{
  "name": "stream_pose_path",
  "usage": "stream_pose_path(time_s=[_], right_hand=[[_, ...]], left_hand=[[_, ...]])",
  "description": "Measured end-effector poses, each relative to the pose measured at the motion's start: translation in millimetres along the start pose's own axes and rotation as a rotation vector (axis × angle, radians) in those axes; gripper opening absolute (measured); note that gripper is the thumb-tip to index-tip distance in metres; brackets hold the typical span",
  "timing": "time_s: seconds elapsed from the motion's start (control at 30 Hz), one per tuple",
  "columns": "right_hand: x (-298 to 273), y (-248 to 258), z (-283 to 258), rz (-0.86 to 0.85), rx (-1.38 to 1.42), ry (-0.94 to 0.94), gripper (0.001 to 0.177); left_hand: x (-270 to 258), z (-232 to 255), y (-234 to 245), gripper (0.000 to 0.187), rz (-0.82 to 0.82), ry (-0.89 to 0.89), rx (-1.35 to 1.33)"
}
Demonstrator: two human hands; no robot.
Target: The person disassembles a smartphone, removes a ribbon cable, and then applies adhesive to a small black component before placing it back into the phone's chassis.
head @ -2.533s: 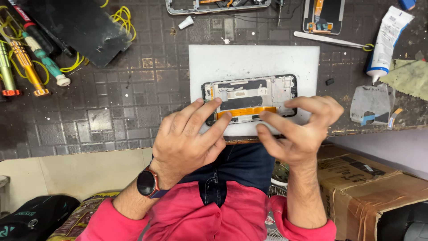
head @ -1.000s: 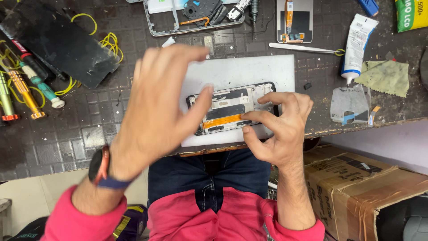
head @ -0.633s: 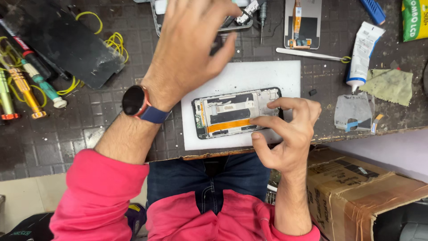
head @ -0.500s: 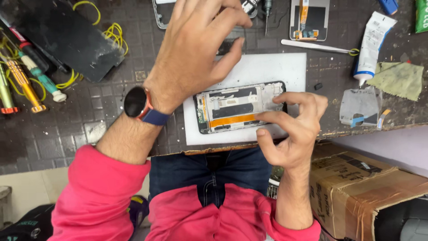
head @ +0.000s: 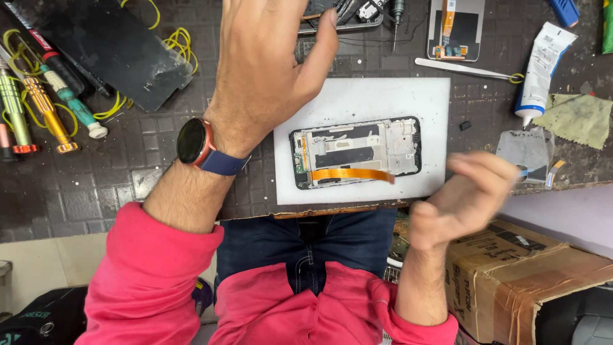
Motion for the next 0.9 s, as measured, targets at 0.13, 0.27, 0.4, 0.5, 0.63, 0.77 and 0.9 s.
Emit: stream_pose_path(time_s=[0.13,0.27,0.4,0.5,0.63,0.77,0.9], right_hand=[[-5,3,21,0.367,0.258,-0.078,0.039],[-8,13,35,0.445,0.406,-0.175,0.027],[-9,14,40,0.458,0.398,-0.184,0.018],[-8,12,42,0.467,0.379,-0.175,0.015],[-9,13,43,0.461,0.378,-0.169,0.016],[-9,13,42,0.449,0.354,-0.163,0.016],[-10,13,43,0.445,0.343,-0.162,0.015]], left_hand=[[4,6,1,0.025,0.005,0.001,-0.032],[8,15,6,0.023,0.007,-0.032,-0.121],[9,20,8,0.025,-0.001,-0.019,-0.151],[8,17,5,0.021,0.101,0.023,-0.134],[-5,9,9,0.016,0.228,0.222,-0.161],[-22,-3,4,0.018,0.286,0.343,-0.154],[-39,-9,-2,0.022,0.302,0.342,-0.027]])
Point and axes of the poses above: each hand's wrist, its own x-axis towards the middle knuckle, its own y-axis out of the back of the hand, z = x × y, the point moved 1 cm from there along x, towards the middle knuckle, and after that the axes turned 13 degrees about -y, right-handed, at the moved point
